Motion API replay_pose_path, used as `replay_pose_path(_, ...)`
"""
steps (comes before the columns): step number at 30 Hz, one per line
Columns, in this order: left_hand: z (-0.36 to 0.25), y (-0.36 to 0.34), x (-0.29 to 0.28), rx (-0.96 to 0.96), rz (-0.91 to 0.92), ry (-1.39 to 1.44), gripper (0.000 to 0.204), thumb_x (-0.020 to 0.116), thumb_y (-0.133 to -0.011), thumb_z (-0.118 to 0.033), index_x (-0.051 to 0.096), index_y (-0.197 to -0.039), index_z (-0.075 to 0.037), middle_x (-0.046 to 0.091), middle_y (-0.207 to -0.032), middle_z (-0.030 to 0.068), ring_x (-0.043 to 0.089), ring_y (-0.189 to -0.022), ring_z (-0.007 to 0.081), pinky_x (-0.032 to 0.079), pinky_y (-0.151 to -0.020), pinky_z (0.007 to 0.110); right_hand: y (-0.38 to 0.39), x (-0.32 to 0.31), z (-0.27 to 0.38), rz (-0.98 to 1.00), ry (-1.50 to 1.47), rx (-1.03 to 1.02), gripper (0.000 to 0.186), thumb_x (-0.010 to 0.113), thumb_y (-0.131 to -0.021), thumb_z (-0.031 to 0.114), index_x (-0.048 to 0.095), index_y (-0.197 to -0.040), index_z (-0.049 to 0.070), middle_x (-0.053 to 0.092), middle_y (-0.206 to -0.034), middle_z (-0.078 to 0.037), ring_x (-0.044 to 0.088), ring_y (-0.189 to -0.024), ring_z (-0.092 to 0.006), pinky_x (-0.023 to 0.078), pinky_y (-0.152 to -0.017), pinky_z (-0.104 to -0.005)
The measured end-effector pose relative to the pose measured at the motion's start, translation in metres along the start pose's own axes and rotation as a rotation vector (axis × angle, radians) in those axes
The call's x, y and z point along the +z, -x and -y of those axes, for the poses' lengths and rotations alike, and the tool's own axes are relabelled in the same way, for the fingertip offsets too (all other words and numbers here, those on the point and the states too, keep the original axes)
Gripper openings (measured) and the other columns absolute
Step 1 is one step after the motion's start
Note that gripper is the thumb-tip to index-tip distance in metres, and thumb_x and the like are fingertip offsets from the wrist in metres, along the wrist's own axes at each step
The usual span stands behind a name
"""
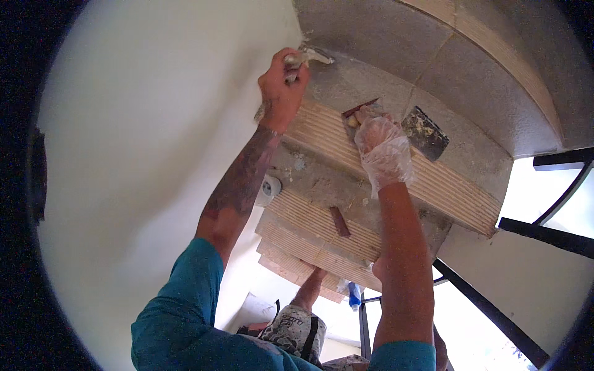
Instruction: Apply grout to the gaps in the stair tiles and wipe away the excess.
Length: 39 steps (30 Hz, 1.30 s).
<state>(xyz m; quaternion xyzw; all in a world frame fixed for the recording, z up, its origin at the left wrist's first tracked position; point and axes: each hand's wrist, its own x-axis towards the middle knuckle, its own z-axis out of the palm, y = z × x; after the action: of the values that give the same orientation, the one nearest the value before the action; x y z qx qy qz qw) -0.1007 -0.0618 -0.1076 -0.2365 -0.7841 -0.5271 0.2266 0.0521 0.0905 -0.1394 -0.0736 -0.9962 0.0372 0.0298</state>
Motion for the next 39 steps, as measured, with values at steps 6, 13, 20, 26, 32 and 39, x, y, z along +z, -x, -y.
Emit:
replay_pose_path(6,0.012,-0.007,0.024,0.005,0.047,-0.136,0.029,0.064,-0.077,-0.012,0.053,-0.102,-0.002,0.062,-0.085,0.0159,0.062,-0.078,0.028,0.05,-0.066,0.035,0.002,0.013,-0.011,0.145,0.013,0.08,0.054,0.054,-0.079,0.028,0.04,-0.131,0.018,0.048,-0.124,-0.008,0.042,-0.115,-0.0294,0.034,-0.097,-0.043)
replay_pose_path(13,-0.001,0.064,-0.041,0.034,0.118,-0.256,0.033,0.064,-0.08,-0.013,0.05,-0.108,-0.002,0.063,-0.091,0.0135,0.062,-0.077,0.0197,0.049,-0.068,0.03,0.001,0.001,-0.008,0.195,0.026,0.054,0.061,0.053,-0.081,0.031,0.031,-0.137,0.02,0.04,-0.134,-0.008,0.035,-0.125,-0.0285,0.025,-0.105,-0.0422)
replay_pose_path(20,-0.049,0.154,-0.117,-0.158,-0.068,-0.12,0.035,0.062,-0.083,-0.007,0.046,-0.112,0.003,0.06,-0.104,0.0183,0.06,-0.097,0.0237,0.047,-0.084,0.033,-0.043,0.002,0.001,0.001,0.114,0.03,0.053,0.056,-0.078,0.022,0.043,-0.13,0.019,0.052,-0.122,-0.006,0.047,-0.111,-0.0275,0.037,-0.093,-0.0418)
replay_pose_path(26,-0.081,0.222,-0.167,-0.362,-0.185,0.004,0.036,0.06,-0.082,-0.003,0.04,-0.11,0.002,0.056,-0.107,0.0254,0.058,-0.101,0.032,0.047,-0.088,0.041,-0.108,0.027,0.023,-0.095,0.477,-0.286,0.048,0.056,-0.078,0.02,0.047,-0.125,0.014,0.055,-0.113,-0.008,0.051,-0.106,-0.0244,0.041,-0.087,-0.0427)
replay_pose_path(32,-0.1,0.247,-0.187,-0.524,-0.172,0.067,0.036,0.062,-0.08,-0.007,0.041,-0.109,0.001,0.058,-0.102,0.0251,0.06,-0.096,0.0314,0.048,-0.085,0.039,-0.12,0.018,0.017,-0.193,-0.058,-0.365,0.038,0.051,-0.079,0.014,0.054,-0.116,0.006,0.059,-0.111,-0.009,0.053,-0.103,-0.0239,0.042,-0.087,-0.0384)
replay_pose_path(39,-0.094,0.239,-0.194,-0.569,-0.225,-0.076,0.036,0.063,-0.081,-0.009,0.041,-0.109,0.0,0.058,-0.103,0.0244,0.06,-0.096,0.0308,0.048,-0.084,0.039,-0.125,0.041,0.033,-0.357,-0.221,-0.678,0.025,0.05,-0.084,0.013,0.058,-0.107,0.009,0.061,-0.091,-0.014,0.06,-0.087,-0.0285,0.047,-0.076,-0.0439)
